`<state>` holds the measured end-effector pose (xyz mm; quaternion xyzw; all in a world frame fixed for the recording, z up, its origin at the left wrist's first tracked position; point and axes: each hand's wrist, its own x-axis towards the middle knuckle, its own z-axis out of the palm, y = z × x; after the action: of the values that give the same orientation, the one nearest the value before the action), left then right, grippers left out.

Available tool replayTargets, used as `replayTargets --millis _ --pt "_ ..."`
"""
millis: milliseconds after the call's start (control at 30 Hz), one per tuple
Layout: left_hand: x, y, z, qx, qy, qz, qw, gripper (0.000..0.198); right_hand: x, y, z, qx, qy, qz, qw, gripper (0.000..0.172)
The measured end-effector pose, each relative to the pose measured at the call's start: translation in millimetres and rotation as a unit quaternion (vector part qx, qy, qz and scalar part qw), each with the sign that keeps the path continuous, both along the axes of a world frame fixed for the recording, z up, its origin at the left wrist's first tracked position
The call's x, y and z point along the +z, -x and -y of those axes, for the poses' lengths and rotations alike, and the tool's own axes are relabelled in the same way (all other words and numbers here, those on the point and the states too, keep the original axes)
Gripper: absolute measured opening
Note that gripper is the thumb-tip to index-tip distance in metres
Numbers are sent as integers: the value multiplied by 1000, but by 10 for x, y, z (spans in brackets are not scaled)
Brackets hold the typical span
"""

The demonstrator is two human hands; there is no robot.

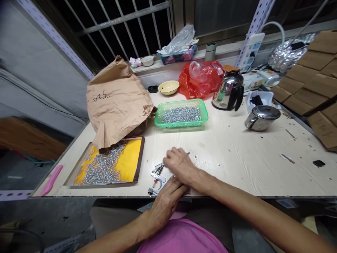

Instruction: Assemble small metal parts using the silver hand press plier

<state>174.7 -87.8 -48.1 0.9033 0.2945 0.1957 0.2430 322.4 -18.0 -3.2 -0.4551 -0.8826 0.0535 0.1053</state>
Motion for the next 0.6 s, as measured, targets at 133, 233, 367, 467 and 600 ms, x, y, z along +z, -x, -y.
replayTargets --millis 133,233,367,467,600 --pt "-219 29 63 27 23 5 999 41 -78 559 107 147 -10 3 989 13" --pt "-318 57 120 45 32 -32 998 48 -184 780 118 164 -44 19 985 21" --pt "-345 76 130 17 41 -48 998 51 -232 792 71 245 -18 34 969 17" --pt "-378 59 81 -28 44 -64 997 52 -177 756 66 256 14 -3 967 10" --pt "-384 -20 -12 35 72 -48 996 36 63 764 34 232 57 -160 958 8"
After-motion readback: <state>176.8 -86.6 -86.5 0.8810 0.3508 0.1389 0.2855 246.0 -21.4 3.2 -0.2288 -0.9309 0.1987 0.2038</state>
